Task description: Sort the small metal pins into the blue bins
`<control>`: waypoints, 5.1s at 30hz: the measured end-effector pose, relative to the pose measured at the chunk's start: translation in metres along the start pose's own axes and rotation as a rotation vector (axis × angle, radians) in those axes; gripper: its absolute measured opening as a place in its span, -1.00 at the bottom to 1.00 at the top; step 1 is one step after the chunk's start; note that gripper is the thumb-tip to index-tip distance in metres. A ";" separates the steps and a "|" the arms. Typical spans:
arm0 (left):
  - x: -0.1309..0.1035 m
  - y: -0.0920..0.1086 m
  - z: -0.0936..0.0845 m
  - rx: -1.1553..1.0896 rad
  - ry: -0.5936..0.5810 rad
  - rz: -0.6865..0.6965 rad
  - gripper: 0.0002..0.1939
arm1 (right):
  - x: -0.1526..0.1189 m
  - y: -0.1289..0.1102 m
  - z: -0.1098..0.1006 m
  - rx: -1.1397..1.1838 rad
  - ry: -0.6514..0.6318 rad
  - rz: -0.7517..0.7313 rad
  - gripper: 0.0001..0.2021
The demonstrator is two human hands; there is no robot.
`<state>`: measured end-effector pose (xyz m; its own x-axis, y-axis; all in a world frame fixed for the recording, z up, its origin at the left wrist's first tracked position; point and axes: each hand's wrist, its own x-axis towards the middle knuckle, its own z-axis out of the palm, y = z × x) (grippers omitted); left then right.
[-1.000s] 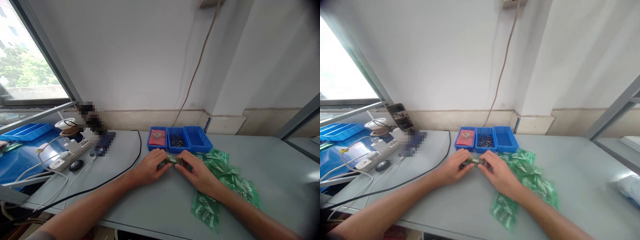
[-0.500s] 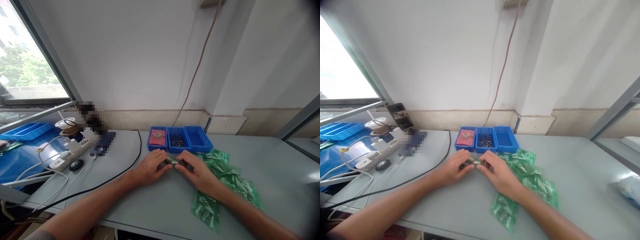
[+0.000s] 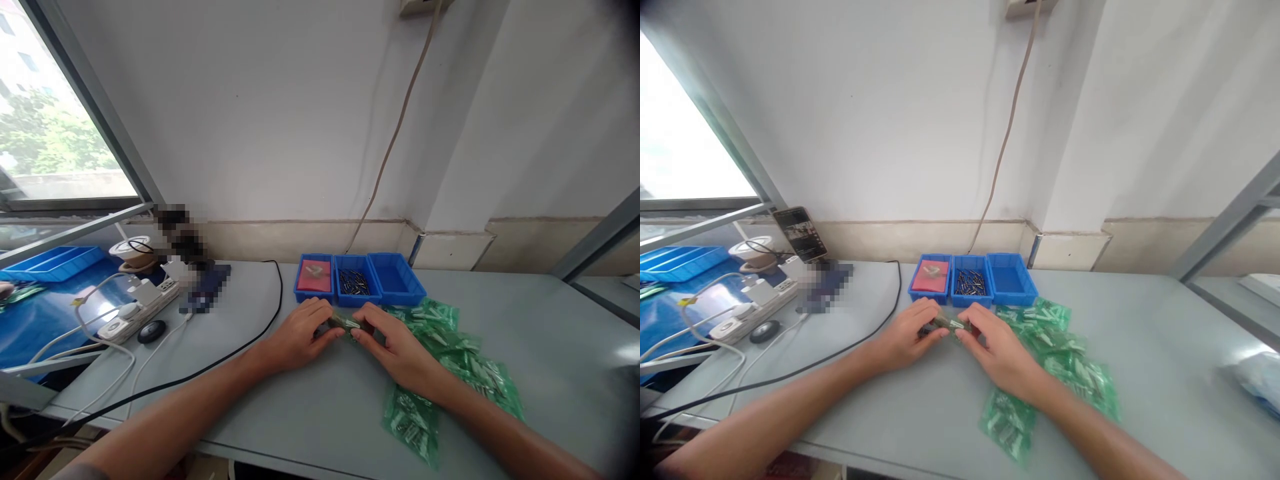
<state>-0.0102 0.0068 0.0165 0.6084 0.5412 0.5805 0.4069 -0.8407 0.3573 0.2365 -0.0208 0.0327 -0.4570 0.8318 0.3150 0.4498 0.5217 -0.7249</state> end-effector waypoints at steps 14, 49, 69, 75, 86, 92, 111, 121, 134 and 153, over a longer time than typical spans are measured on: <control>-0.001 0.001 -0.001 0.000 0.003 -0.024 -0.79 | -0.001 -0.001 0.000 -0.012 0.029 0.070 -0.96; 0.001 0.004 0.001 -0.038 -0.005 0.031 -0.82 | -0.002 -0.001 0.003 -0.159 -0.046 -0.058 -0.93; -0.001 -0.004 -0.001 -0.026 -0.002 -0.067 -0.76 | 0.001 0.009 0.004 0.031 0.131 0.106 -0.75; -0.002 -0.007 0.000 -0.112 0.076 -0.264 -0.69 | 0.001 0.006 0.001 0.014 0.078 0.092 -0.81; -0.003 -0.007 0.001 -0.107 0.030 -0.184 -0.64 | 0.001 0.001 0.001 0.066 0.075 0.129 -0.81; -0.001 -0.004 -0.002 -0.086 0.001 -0.104 -0.64 | 0.001 0.002 0.002 0.042 0.062 0.123 -0.78; 0.000 0.002 -0.003 -0.055 -0.019 -0.053 -0.74 | 0.000 0.000 0.002 0.054 0.036 0.094 -0.89; 0.000 0.002 -0.003 -0.178 -0.014 -0.172 -0.78 | 0.001 0.000 0.002 0.052 0.033 0.112 -0.80; 0.000 0.002 -0.001 -0.026 -0.053 -0.038 -0.72 | -0.001 0.006 0.003 0.037 0.057 0.083 -0.84; -0.003 0.001 0.002 -0.104 -0.064 -0.096 -0.76 | 0.000 0.001 0.005 -0.022 0.010 0.049 -0.85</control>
<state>-0.0104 0.0045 0.0135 0.6133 0.6166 0.4936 0.3945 -0.7806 0.4848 0.2330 -0.0215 0.0286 -0.4265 0.8581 0.2861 0.4884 0.4847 -0.7256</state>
